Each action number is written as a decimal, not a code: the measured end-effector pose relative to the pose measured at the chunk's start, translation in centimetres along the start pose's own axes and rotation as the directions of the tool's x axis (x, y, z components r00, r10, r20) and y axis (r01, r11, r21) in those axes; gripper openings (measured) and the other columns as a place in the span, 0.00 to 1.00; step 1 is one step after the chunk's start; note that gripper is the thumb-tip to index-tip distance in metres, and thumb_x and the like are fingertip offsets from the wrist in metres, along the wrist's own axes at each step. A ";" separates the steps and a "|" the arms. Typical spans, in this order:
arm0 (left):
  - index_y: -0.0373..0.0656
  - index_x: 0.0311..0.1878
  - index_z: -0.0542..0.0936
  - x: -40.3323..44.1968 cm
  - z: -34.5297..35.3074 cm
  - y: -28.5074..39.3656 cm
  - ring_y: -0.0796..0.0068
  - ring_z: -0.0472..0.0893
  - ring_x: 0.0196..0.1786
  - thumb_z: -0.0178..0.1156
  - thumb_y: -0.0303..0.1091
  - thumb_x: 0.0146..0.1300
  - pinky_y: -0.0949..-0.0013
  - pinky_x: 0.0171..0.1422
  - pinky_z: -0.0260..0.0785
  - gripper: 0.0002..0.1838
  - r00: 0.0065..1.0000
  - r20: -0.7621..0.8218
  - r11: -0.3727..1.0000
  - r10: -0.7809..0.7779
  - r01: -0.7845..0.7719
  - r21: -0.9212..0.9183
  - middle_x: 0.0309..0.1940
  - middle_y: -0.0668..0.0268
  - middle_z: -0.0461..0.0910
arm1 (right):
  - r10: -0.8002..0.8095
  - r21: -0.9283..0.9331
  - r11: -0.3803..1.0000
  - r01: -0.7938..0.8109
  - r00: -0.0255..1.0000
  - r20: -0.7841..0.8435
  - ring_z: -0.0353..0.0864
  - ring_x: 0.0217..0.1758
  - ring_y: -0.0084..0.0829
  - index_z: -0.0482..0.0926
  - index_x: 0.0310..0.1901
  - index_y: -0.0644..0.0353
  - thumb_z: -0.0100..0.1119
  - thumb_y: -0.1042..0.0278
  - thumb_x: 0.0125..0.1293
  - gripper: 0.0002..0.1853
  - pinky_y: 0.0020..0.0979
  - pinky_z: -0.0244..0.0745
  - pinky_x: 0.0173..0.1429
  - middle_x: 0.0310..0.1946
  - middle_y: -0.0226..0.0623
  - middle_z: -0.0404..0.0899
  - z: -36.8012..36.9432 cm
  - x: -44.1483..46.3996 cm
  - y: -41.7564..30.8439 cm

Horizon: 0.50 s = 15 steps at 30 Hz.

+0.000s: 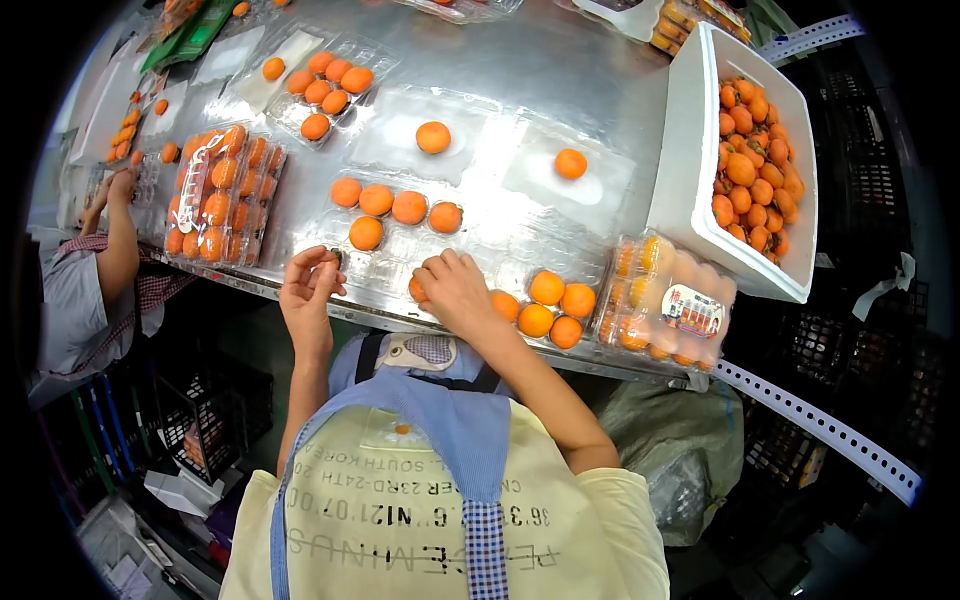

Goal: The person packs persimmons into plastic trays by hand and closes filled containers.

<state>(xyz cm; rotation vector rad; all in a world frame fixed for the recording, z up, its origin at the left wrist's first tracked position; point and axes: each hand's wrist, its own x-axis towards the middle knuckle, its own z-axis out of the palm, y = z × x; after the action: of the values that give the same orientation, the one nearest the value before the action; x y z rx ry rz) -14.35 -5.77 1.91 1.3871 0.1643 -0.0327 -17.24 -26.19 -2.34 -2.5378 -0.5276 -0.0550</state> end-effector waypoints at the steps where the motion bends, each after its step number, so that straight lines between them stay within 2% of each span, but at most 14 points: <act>1: 0.35 0.49 0.73 0.2 -0.2 -0.1 0.79 0.76 0.35 0.58 0.23 0.62 0.78 0.35 0.69 0.13 1.000 0.012 1.000 -0.015 0.015 -0.005 0.40 0.63 0.77 | 0.001 -0.026 1.000 -0.001 1.000 0.012 0.71 0.43 0.35 0.78 0.41 0.55 0.67 0.67 0.44 0.19 0.35 0.66 0.47 0.38 0.32 0.76 0.0 0.1 -0.1; 4: 0.35 0.48 0.74 0.8 -0.7 0.4 0.80 0.76 0.34 0.58 0.24 0.62 0.78 0.35 0.68 0.12 0.996 0.067 0.998 -0.056 0.056 -0.004 0.38 0.64 0.78 | 0.042 -0.081 0.996 -0.045 0.998 -0.035 0.72 0.42 0.35 0.78 0.41 0.54 0.67 0.65 0.44 0.18 0.36 0.66 0.46 0.37 0.32 0.75 0.5 0.0 -0.6; 7: 0.35 0.48 0.74 1.3 -1.7 0.7 0.80 0.76 0.34 0.58 0.24 0.62 0.78 0.35 0.68 0.11 0.986 0.137 0.996 -0.091 0.087 0.036 0.37 0.65 0.78 | 0.134 -0.043 0.990 -0.134 0.991 -0.006 0.73 0.41 0.40 0.78 0.42 0.54 0.66 0.65 0.47 0.18 0.38 0.69 0.47 0.37 0.35 0.77 0.3 0.1 -1.2; 10: 0.36 0.48 0.74 2.2 -2.7 0.6 0.81 0.76 0.34 0.57 0.25 0.63 0.79 0.35 0.67 0.10 0.974 0.191 0.992 -0.121 0.113 0.053 0.36 0.65 0.78 | 0.322 0.160 0.937 -0.311 0.946 -0.045 0.76 0.41 0.37 0.78 0.45 0.58 0.65 0.67 0.50 0.19 0.36 0.72 0.46 0.36 0.36 0.79 -1.1 0.2 -2.1; 11: 0.36 0.47 0.74 2.5 -3.0 0.6 0.82 0.76 0.35 0.57 0.25 0.63 0.79 0.35 0.67 0.10 0.970 0.204 0.990 -0.135 0.126 0.057 0.36 0.66 0.78 | 0.426 0.359 0.844 -0.399 0.905 0.006 0.77 0.41 0.35 0.77 0.47 0.59 0.64 0.67 0.52 0.19 0.35 0.73 0.47 0.37 0.36 0.79 -1.5 0.1 -2.3; 13: 0.36 0.47 0.74 3.1 -3.5 0.8 0.83 0.76 0.35 0.57 0.26 0.63 0.80 0.35 0.67 0.10 0.962 0.227 0.988 -0.154 0.143 0.067 0.36 0.67 0.78 | 0.578 0.678 0.521 -0.518 0.799 0.167 0.79 0.41 0.31 0.77 0.50 0.62 0.63 0.66 0.56 0.20 0.32 0.74 0.47 0.39 0.35 0.81 -2.5 -0.5 -2.5; 15: 0.37 0.47 0.75 3.8 -4.3 1.1 0.83 0.75 0.34 0.57 0.26 0.63 0.80 0.35 0.67 0.10 0.958 0.247 0.989 -0.146 0.136 0.060 0.36 0.66 0.78 | 0.646 0.853 0.349 -0.388 0.759 0.081 0.78 0.42 0.24 0.75 0.52 0.65 0.62 0.67 0.57 0.21 0.28 0.74 0.48 0.41 0.31 0.80 -4.1 -1.4 -0.9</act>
<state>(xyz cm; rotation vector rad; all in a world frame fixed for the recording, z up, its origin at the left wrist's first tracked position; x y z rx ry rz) -10.89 -1.04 1.70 1.3990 0.0505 -0.3316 -18.56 -28.11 1.44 -1.5484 0.3773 0.0766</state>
